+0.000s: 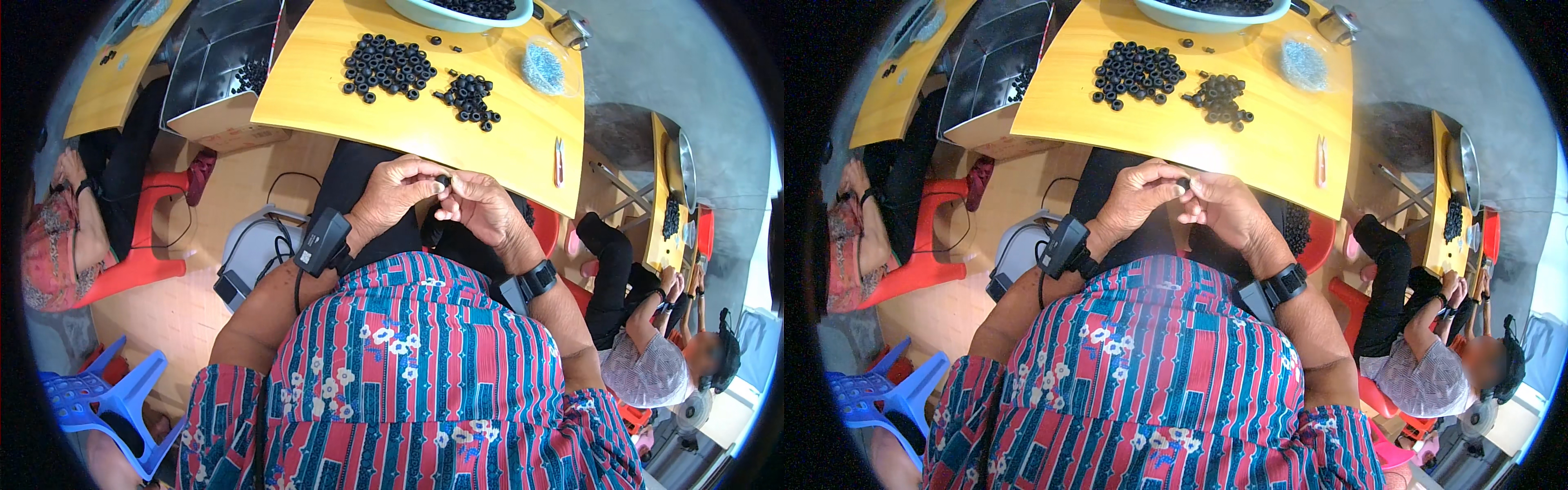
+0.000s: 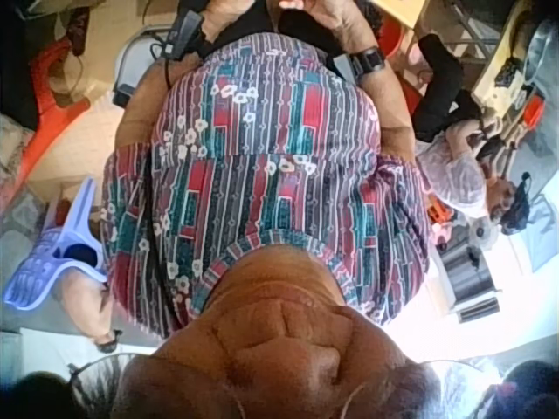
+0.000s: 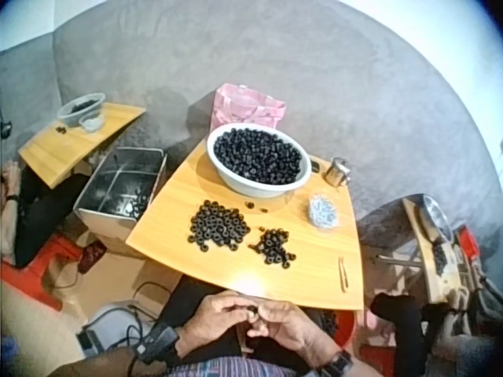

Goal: Manually assembling small blue pins into black plastic rings in a workshop setting.

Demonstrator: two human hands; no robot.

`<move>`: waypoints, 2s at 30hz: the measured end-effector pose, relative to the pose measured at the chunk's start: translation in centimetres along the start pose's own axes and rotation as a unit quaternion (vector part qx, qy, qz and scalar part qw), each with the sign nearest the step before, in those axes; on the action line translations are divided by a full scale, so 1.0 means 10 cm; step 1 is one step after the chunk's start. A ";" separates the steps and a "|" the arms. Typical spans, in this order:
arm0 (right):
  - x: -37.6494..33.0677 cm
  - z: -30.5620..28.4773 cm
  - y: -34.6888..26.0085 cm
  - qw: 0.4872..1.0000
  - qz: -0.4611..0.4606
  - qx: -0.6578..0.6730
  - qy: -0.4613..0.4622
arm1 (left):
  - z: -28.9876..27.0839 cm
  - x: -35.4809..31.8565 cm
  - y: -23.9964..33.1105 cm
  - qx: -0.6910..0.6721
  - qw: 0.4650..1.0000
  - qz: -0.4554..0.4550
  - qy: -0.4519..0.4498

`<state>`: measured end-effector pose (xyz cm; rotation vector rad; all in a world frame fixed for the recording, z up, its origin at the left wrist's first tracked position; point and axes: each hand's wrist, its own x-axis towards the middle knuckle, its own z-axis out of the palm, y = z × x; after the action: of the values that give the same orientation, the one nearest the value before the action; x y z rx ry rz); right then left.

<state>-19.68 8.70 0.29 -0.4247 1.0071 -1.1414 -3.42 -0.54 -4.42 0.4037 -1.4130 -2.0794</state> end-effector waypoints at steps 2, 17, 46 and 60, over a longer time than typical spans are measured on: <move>0.00 0.02 0.00 1.000 -0.010 -0.008 0.005 | 0.01 0.00 -0.01 -0.001 1.000 -0.005 0.001; 0.01 0.13 -0.04 0.993 -0.035 -0.093 0.063 | 0.04 0.00 0.06 -0.071 0.996 -0.043 -0.028; -0.01 0.31 -0.18 0.726 -0.288 -0.620 0.080 | 0.03 -0.01 0.08 0.051 0.997 -0.047 -0.042; -0.03 0.07 -0.08 0.999 0.020 0.026 0.038 | 0.08 -0.01 0.08 0.052 0.998 0.026 0.011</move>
<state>-19.55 8.54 1.41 -0.3202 1.0459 -1.1524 -3.53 -0.12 -3.41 0.4250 -1.5071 -1.9595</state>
